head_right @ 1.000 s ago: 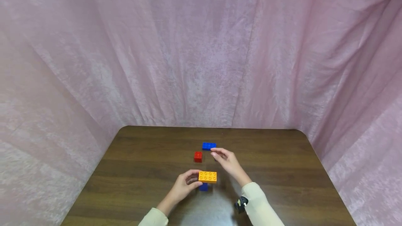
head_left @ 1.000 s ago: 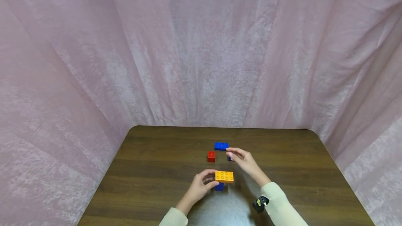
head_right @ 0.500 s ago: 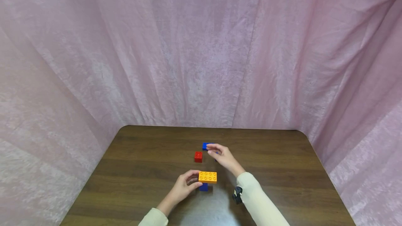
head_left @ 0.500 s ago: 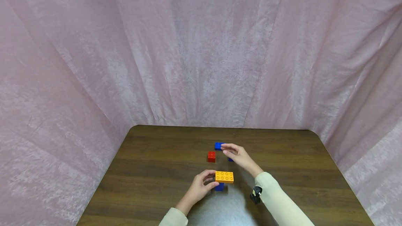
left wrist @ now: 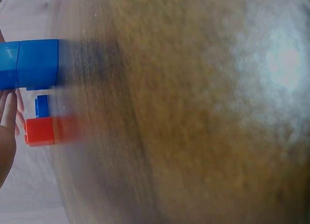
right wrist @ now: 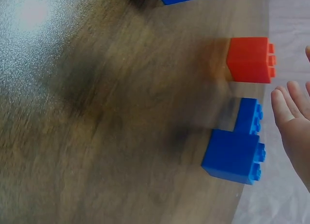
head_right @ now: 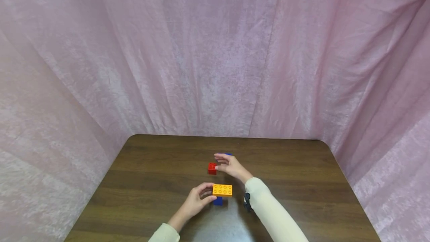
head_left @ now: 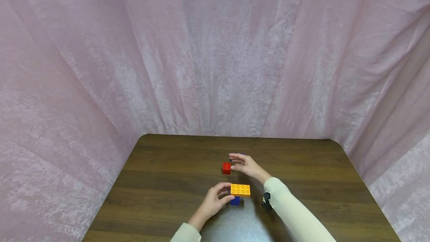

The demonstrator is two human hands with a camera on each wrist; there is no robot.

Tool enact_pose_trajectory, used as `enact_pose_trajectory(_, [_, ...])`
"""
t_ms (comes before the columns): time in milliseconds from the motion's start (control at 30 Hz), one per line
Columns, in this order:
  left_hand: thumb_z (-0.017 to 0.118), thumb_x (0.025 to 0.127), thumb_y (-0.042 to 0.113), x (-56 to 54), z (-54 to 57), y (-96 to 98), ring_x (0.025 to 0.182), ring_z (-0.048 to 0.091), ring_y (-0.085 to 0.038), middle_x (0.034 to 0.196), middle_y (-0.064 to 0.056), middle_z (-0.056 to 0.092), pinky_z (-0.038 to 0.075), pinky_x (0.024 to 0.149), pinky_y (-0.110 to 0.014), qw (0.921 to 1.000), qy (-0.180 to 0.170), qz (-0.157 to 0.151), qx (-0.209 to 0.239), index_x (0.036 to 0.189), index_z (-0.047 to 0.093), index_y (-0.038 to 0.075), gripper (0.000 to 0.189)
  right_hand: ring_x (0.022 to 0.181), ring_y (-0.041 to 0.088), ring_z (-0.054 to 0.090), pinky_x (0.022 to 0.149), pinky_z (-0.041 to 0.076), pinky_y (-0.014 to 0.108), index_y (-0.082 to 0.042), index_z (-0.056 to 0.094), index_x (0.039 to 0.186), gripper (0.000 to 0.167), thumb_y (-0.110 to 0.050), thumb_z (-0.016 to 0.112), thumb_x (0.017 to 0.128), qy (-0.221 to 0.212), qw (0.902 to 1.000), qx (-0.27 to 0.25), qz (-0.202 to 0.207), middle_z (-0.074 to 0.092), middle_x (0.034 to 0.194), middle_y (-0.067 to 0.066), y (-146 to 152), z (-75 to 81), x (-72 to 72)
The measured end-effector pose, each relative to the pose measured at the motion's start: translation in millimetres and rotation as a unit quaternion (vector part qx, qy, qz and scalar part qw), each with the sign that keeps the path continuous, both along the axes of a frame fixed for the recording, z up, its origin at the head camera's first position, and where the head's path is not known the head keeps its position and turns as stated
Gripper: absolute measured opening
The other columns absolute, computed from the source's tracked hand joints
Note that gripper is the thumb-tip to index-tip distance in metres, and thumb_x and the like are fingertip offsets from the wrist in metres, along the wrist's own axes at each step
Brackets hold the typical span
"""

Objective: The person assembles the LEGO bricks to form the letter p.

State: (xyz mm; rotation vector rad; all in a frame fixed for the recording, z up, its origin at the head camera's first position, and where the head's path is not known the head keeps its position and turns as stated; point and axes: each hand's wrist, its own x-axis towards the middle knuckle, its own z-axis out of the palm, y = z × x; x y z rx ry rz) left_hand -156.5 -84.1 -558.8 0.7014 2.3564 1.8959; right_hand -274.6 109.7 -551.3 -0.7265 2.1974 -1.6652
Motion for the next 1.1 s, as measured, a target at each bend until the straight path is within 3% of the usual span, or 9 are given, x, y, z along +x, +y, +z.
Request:
enact_pose_trajectory(267, [0.068,0.085,-0.003,-0.8,-1.8,-0.1,0.102,0.062,-0.036,0.112,-0.025,0.062,0.051,0.09,-0.049,0.9999,0.007,-0.005,0.006,0.113,0.059,-0.01,0.03,0.129,0.05,0.038,0.105,0.037,0.056,0.011,0.036,0.14,0.053,0.0,0.059,0.094,-0.027,0.9995,0.007,0.012,0.038,0.141,0.035,-8.7,-10.4,-4.9])
enact_pose_trajectory(433, [0.068,0.085,-0.004,-2.0,-3.7,0.1,0.1,0.063,-0.037,0.111,-0.025,0.062,0.051,0.089,-0.05,0.9998,0.017,-0.004,0.006,0.113,0.058,-0.01,0.03,0.127,0.048,0.041,0.105,0.039,0.053,0.013,0.038,0.138,0.051,0.0,0.059,0.094,-0.018,0.9996,0.021,0.005,0.04,0.139,0.035,-12.2,-13.4,-4.9])
enact_pose_trajectory(767, [0.068,0.085,-0.005,-1.7,-1.8,0.9,0.102,0.062,-0.038,0.112,-0.025,0.062,0.051,0.09,-0.05,0.9999,-0.003,-0.003,0.01,0.113,0.059,-0.01,0.03,0.122,0.046,0.047,0.101,0.043,0.052,0.013,0.043,0.134,0.046,-0.001,0.06,0.093,-0.022,0.9982,0.05,-0.026,0.046,0.135,0.032,-15.7,-15.3,-0.6])
enact_pose_trajectory(1100, [0.068,0.086,-0.004,-0.2,0.1,1.1,0.104,0.06,-0.04,0.113,-0.024,0.061,0.05,0.092,-0.049,0.9998,-0.019,-0.002,0.009,0.113,0.058,-0.01,0.03,0.117,0.044,0.053,0.098,0.047,0.049,0.013,0.048,0.128,0.039,0.001,0.06,0.093,-0.014,0.9975,0.045,-0.054,0.054,0.126,0.03,-20.3,-23.1,0.5])
